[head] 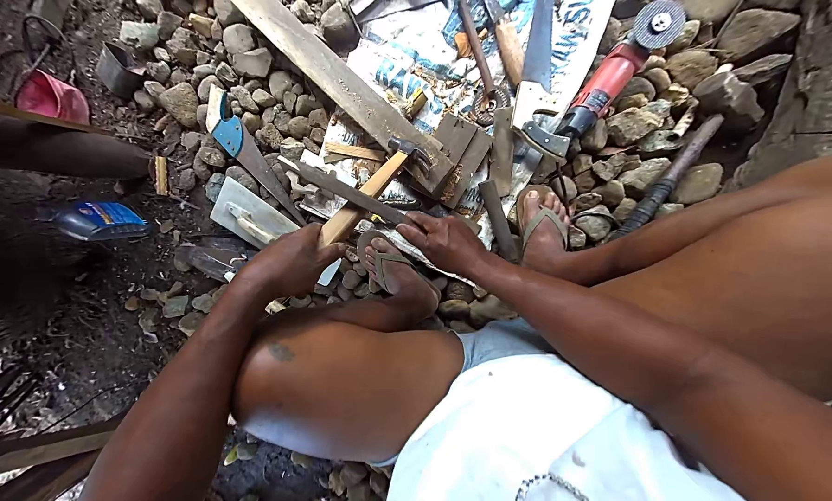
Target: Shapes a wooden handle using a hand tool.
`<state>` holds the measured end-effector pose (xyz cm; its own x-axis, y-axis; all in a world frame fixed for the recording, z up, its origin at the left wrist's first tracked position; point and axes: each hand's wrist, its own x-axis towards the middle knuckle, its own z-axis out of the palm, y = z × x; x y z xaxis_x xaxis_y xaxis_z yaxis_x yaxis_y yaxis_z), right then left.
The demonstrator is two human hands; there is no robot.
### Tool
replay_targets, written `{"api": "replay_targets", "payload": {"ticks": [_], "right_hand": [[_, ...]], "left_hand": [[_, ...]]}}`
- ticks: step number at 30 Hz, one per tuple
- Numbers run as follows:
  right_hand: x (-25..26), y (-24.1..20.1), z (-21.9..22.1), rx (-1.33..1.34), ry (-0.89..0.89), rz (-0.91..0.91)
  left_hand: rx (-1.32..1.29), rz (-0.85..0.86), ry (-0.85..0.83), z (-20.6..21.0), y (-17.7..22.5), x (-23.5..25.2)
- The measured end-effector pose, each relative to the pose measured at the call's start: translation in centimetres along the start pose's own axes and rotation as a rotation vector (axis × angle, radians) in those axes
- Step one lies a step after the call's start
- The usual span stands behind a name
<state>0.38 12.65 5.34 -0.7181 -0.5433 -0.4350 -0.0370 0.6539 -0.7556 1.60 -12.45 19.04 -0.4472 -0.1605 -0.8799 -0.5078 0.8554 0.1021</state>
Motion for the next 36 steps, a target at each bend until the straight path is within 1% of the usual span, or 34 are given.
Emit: {"api": "replay_targets", "payload": {"ticks": [5, 7, 9, 13, 15, 17, 21, 22, 25, 29, 33, 34, 36], "right_hand": [[-0.9, -0.9, 0.6, -0.043, 0.047, -0.062], [0.1, 0.1, -0.1, 0.003, 0.022, -0.004], [0.8, 0.4, -0.7, -0.037, 0.008, 0.041], [-0.4, -0.7, -0.5, -0.036, 0.001, -0.038], [0.5, 0.3, -0.7, 0.005, -0.003, 0.015], [1.3, 0.6, -1.0, -0.021, 0.001, 0.057], [0.1, -0.6, -0.9, -0.054, -0.026, -0.023], [0.3, -0.2, -0.7, -0.037, -0.017, -0.016], [1.7, 1.0, -1.1, -0.030, 0.007, 0.085], [0.8, -0.1, -1.1, -0.070, -0.044, 0.038], [2.7, 2.3, -1.3, -0.006, 0.020, 0.148], [2.7, 2.3, -1.6, -0.026, 0.021, 0.156], [1.8, 1.5, -1.5, -0.078, -0.003, 0.110]], "left_hand": [[-0.028, 0.012, 0.002, 0.3, -0.5, 0.3], [-0.027, 0.037, 0.018, 0.5, -0.7, 0.2], [-0.033, 0.037, 0.025, 0.5, -0.8, 0.3], [-0.026, 0.038, 0.026, 0.5, -0.8, 0.3], [-0.031, 0.027, 0.039, 0.7, -0.8, 0.1], [-0.033, 0.026, 0.067, 0.9, -1.1, 0.1], [-0.037, 0.031, 0.055, 1.0, -1.0, 0.2], [-0.030, 0.031, 0.057, 1.0, -1.0, 0.1], [-0.019, 0.021, 0.061, 1.0, -0.9, 0.0], [-0.024, 0.032, 0.055, 1.0, -1.1, 0.5], [-0.015, 0.011, 0.058, 0.9, -0.9, 0.2], [-0.012, 0.011, 0.056, 0.9, -0.9, 0.3], [-0.023, 0.024, 0.053, 1.0, -1.1, 0.5]]}}
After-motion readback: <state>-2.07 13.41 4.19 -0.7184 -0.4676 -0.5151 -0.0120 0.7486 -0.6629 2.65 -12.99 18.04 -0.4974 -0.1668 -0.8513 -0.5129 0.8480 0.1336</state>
